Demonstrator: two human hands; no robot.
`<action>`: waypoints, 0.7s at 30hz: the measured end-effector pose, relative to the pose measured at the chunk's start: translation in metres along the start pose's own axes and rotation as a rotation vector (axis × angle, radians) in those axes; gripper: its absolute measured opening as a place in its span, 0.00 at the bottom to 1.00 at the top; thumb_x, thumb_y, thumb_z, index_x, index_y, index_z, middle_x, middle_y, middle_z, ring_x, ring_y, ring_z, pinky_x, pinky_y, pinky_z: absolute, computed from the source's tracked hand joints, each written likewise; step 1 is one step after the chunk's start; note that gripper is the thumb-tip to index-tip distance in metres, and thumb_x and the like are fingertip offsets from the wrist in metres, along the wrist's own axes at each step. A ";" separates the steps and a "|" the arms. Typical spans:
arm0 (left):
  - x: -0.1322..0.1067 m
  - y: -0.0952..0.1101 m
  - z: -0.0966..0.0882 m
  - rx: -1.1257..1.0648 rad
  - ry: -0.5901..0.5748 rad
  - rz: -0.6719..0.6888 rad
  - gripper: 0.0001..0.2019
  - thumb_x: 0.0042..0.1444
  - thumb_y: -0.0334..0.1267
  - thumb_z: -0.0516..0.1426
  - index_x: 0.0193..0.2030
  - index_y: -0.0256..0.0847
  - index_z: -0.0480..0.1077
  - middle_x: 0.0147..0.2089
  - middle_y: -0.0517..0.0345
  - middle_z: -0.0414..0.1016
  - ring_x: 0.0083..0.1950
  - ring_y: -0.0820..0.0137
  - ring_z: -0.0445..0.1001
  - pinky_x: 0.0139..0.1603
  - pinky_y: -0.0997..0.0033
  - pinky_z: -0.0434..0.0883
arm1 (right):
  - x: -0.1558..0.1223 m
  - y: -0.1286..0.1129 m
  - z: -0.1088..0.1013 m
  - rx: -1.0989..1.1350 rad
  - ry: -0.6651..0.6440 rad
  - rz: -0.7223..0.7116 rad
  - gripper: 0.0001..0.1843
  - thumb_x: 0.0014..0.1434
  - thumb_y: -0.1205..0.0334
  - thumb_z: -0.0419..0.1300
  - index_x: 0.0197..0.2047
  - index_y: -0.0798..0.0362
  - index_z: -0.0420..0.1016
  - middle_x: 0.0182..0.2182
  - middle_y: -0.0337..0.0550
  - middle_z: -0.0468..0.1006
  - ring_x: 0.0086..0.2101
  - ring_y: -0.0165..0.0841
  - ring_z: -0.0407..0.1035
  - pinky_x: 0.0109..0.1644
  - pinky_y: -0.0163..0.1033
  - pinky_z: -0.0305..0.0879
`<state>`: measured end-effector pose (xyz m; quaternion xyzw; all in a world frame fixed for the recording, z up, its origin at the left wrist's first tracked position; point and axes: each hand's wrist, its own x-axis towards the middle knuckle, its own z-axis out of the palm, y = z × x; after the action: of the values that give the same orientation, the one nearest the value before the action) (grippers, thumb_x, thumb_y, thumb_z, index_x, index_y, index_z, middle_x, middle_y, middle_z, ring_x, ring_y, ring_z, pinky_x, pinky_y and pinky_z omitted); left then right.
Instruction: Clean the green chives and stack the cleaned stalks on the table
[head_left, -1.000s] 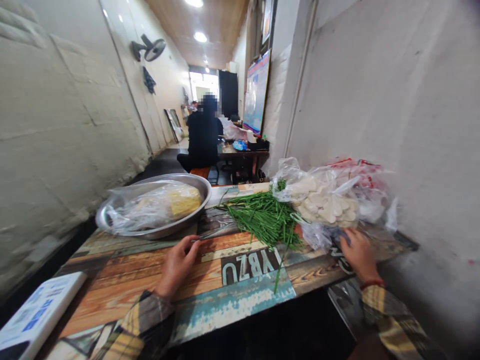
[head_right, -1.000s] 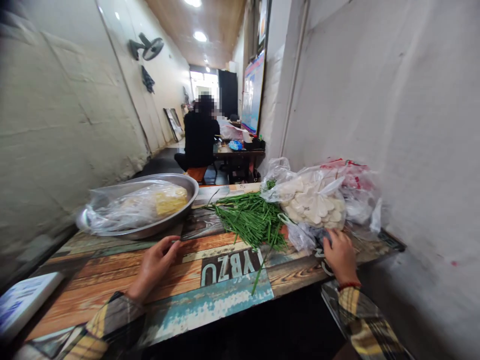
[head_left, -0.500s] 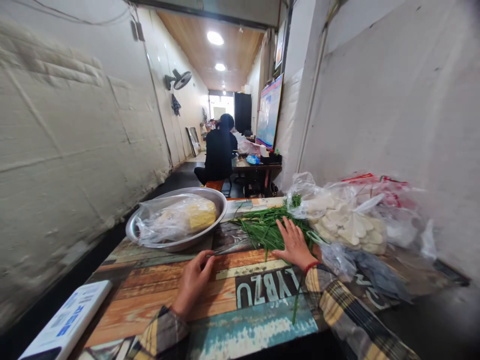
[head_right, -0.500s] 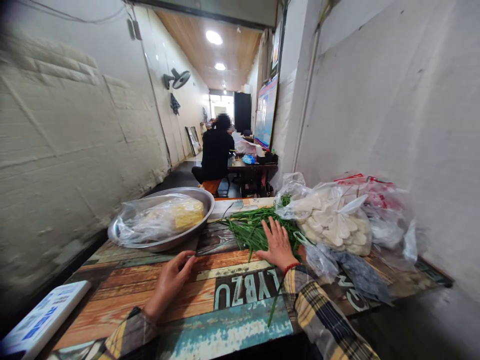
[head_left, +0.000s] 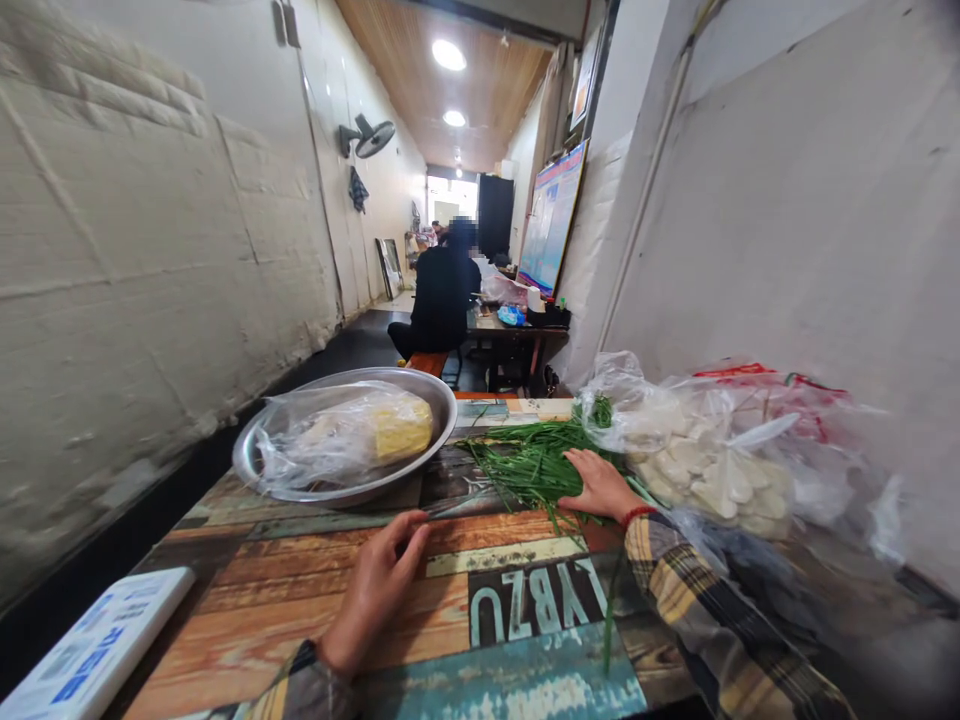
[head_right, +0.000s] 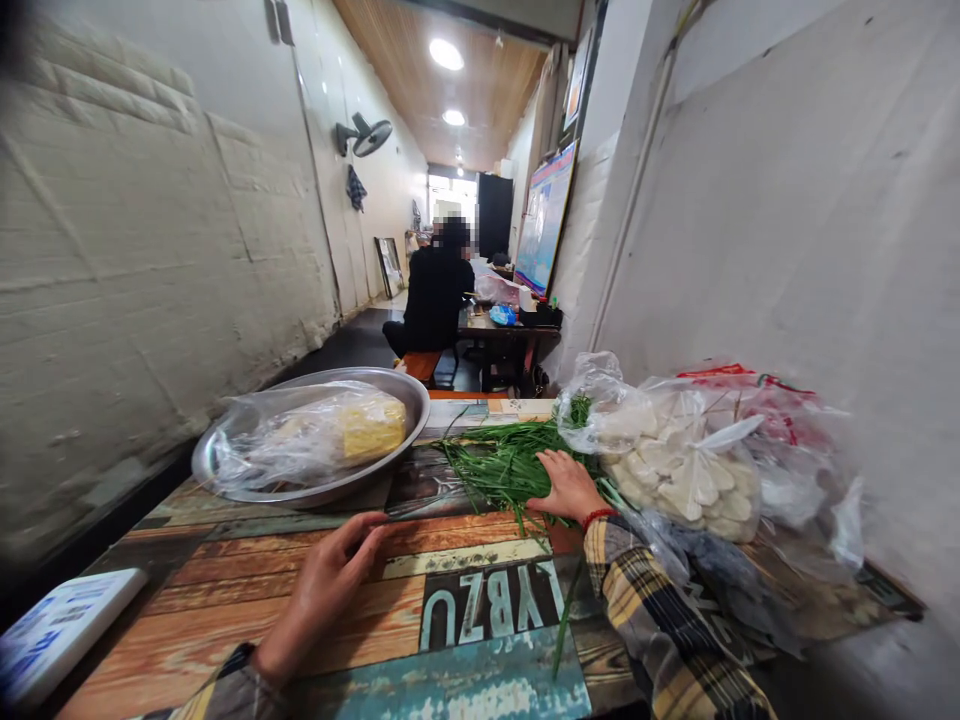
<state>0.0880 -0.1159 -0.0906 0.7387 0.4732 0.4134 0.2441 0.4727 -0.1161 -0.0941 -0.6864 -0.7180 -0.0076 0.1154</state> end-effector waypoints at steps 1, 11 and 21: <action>0.000 0.000 0.000 -0.003 -0.006 0.000 0.18 0.55 0.50 0.52 0.41 0.40 0.73 0.25 0.58 0.75 0.24 0.69 0.72 0.26 0.72 0.69 | -0.004 -0.002 0.001 0.002 0.038 -0.024 0.45 0.44 0.46 0.64 0.63 0.55 0.59 0.61 0.56 0.62 0.61 0.49 0.54 0.61 0.55 0.53; 0.002 -0.001 0.000 -0.034 -0.034 -0.016 0.20 0.54 0.52 0.52 0.42 0.38 0.73 0.25 0.56 0.76 0.26 0.67 0.74 0.26 0.72 0.70 | -0.021 -0.013 0.007 0.029 0.211 -0.108 0.40 0.45 0.50 0.65 0.59 0.60 0.64 0.56 0.56 0.68 0.57 0.45 0.59 0.61 0.50 0.55; 0.003 -0.002 -0.002 -0.014 -0.014 0.015 0.18 0.54 0.51 0.54 0.41 0.39 0.74 0.33 0.54 0.79 0.32 0.66 0.76 0.33 0.72 0.73 | 0.004 -0.041 -0.032 -0.040 0.278 -0.091 0.32 0.61 0.44 0.49 0.63 0.53 0.61 0.61 0.50 0.63 0.61 0.43 0.53 0.63 0.50 0.51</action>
<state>0.0856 -0.1124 -0.0902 0.7433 0.4632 0.4132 0.2495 0.4368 -0.1198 -0.0565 -0.6477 -0.7251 -0.1219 0.1995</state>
